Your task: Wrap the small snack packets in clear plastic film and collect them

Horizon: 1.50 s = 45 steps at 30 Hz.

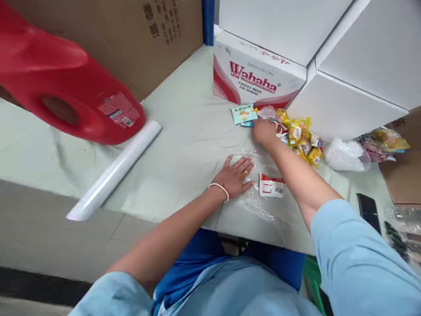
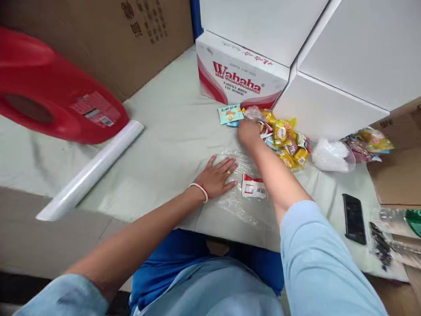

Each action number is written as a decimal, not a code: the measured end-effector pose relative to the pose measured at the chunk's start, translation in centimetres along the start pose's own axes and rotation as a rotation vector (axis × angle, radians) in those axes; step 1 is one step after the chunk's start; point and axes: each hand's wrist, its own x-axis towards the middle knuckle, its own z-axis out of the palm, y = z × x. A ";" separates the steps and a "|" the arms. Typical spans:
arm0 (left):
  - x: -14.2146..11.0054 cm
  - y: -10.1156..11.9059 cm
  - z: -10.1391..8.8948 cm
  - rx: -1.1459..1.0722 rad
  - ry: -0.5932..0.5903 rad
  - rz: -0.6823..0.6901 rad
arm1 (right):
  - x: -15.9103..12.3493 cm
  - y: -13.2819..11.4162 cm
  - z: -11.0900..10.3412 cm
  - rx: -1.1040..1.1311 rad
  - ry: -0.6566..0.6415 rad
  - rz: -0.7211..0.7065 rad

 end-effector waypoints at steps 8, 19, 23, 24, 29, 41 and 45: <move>0.1 -0.1 0.3 -0.008 0.029 -0.004 | -2.5 -0.2 -1.3 0.020 0.101 -0.081; 0.1 -0.4 0.4 0.030 0.021 0.026 | -13.6 7.7 0.1 1.464 -0.117 0.292; 0.2 -0.3 0.0 0.038 -0.025 0.013 | -18.2 10.6 1.0 1.520 -0.347 0.287; 0.3 -0.3 -0.1 0.041 -0.035 0.010 | -19.1 11.3 1.1 1.513 -0.381 0.285; 0.3 -0.6 -0.3 0.062 -0.082 0.025 | -23.5 14.5 1.2 1.473 -0.489 0.312; -2.5 -1.2 -0.4 0.130 0.005 0.097 | -35.2 16.8 0.7 1.273 -0.842 -0.016; -5.8 -0.7 -0.1 0.138 0.143 0.111 | -35.0 17.1 0.8 1.447 -0.427 0.252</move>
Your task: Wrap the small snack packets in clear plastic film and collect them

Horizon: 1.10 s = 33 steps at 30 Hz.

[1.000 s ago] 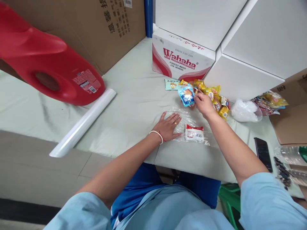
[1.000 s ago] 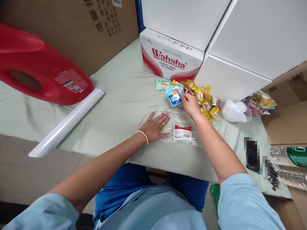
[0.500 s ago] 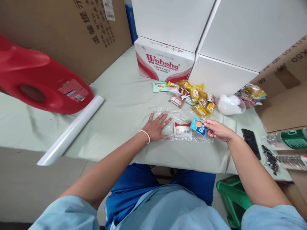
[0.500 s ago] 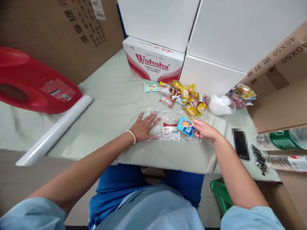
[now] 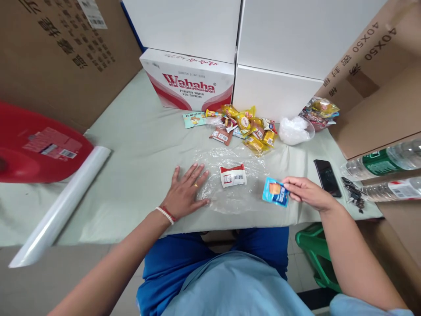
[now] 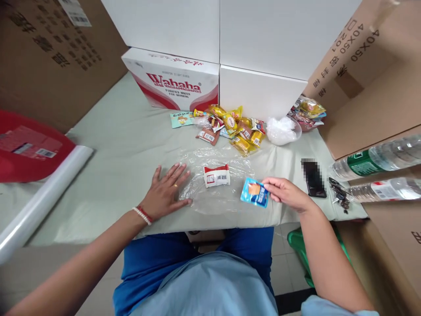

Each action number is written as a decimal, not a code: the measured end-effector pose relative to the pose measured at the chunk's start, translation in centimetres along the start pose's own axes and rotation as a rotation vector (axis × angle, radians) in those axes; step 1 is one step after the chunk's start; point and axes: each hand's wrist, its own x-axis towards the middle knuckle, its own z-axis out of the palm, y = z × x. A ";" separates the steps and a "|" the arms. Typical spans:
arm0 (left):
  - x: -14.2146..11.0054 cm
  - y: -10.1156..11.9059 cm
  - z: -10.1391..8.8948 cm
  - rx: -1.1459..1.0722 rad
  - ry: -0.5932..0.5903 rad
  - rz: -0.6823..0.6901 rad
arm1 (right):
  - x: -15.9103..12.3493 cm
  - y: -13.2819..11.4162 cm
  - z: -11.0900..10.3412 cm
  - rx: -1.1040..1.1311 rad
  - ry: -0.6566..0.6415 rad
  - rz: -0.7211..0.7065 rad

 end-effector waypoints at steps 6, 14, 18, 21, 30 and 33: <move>-3.7 2.3 0.7 -0.077 -0.087 -0.010 | 4.8 -1.1 1.9 0.139 0.271 -0.056; -4.3 3.5 1.1 -0.106 -0.085 -0.098 | 7.5 -2.2 6.9 -0.318 0.726 -0.517; -4.3 3.4 1.1 -0.110 -0.075 -0.094 | 7.7 -0.2 9.2 -0.681 0.528 -0.683; -4.3 3.4 1.2 -0.109 -0.063 -0.097 | 7.8 1.5 10.4 -0.805 0.411 -0.743; -4.2 3.4 1.0 -0.118 -0.074 -0.094 | 9.2 -2.0 8.9 -0.916 0.277 -0.858; -4.2 3.5 1.0 -0.122 -0.068 -0.102 | 10.9 -2.4 8.6 -0.960 0.151 -0.869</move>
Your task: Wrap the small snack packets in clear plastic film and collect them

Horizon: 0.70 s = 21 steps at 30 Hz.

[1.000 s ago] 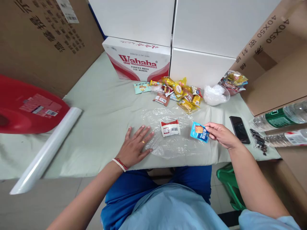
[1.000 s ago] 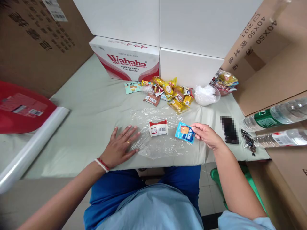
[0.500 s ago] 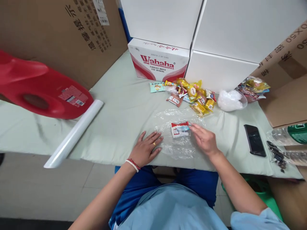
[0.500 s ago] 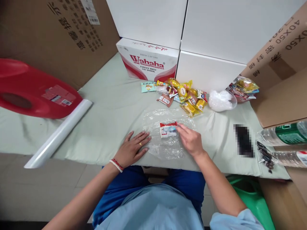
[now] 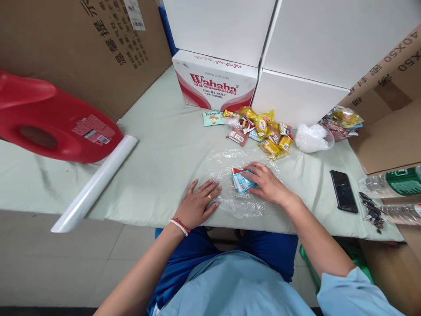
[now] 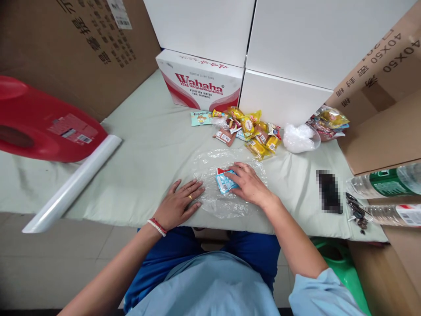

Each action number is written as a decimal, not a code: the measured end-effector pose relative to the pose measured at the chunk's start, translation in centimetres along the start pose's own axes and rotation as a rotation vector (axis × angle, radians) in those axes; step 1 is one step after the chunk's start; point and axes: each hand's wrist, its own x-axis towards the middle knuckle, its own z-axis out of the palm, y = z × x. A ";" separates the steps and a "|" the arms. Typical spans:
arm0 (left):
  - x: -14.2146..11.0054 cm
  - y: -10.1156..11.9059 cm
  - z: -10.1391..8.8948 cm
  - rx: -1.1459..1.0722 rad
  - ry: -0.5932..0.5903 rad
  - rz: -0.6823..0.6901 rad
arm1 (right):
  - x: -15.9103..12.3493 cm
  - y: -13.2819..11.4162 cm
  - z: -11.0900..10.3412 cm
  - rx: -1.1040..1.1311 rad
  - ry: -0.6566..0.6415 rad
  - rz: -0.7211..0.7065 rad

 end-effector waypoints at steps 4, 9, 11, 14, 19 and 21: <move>0.0 0.1 0.0 -0.025 0.005 -0.004 | 0.8 1.2 0.5 0.028 0.023 0.021; 0.0 0.0 -0.1 -0.035 -0.007 0.000 | 1.2 0.8 -0.4 0.061 0.081 0.041; 0.0 0.0 -0.1 -0.032 -0.009 -0.005 | 0.8 0.1 -0.7 0.085 0.061 0.007; 0.1 0.1 -0.2 -0.039 -0.008 -0.007 | -0.5 -0.8 -0.3 0.090 -0.009 -0.043; 0.0 0.3 -0.6 -0.096 -0.002 -0.015 | -3.5 -1.0 0.9 -0.025 -0.054 0.017; 0.2 0.3 -0.7 -0.153 0.014 -0.056 | -4.1 -1.0 1.1 -0.064 -0.033 0.044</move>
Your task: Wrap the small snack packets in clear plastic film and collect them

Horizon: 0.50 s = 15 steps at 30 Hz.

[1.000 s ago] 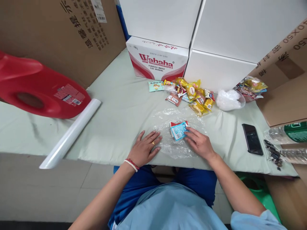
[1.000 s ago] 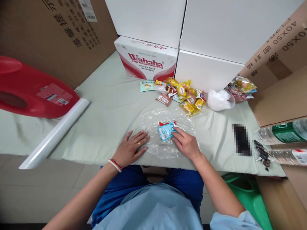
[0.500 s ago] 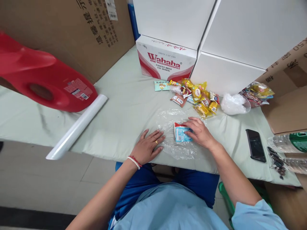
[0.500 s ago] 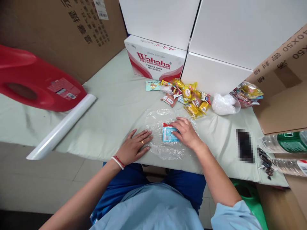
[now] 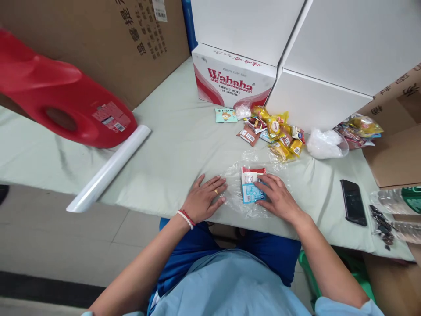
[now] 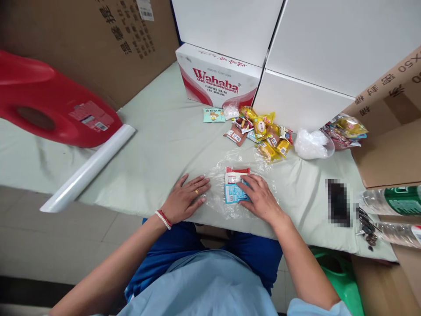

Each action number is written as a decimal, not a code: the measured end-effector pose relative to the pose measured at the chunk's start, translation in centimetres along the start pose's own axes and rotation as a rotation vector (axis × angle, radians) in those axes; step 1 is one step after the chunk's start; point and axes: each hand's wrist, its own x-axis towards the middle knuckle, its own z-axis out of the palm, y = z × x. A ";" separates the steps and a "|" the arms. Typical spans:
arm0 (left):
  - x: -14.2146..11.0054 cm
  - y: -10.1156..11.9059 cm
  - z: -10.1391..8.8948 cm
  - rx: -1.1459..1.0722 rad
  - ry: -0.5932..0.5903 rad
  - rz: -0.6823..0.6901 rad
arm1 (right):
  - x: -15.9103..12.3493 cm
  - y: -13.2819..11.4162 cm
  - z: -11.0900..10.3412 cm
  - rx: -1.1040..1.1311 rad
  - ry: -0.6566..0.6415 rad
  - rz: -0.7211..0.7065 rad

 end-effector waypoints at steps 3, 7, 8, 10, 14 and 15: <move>0.8 0.4 -0.3 -0.117 0.065 -0.137 | -0.2 -0.3 0.2 -0.030 0.029 0.024; 3.2 2.0 -0.7 -0.046 0.126 -0.249 | 0.0 -1.0 0.4 -0.050 0.049 0.042; 3.9 2.5 -0.8 0.015 0.132 -0.239 | 0.1 -1.2 0.4 -0.053 0.059 0.044; 5.1 3.2 -0.8 0.120 0.152 -0.192 | 0.2 -1.4 0.4 -0.060 0.085 0.046; 6.2 3.1 -0.1 0.166 0.132 -0.090 | 0.2 -1.7 0.3 -0.062 0.103 0.040; 6.2 2.8 0.1 0.159 0.116 -0.093 | 0.1 -1.8 0.3 -0.061 0.090 0.040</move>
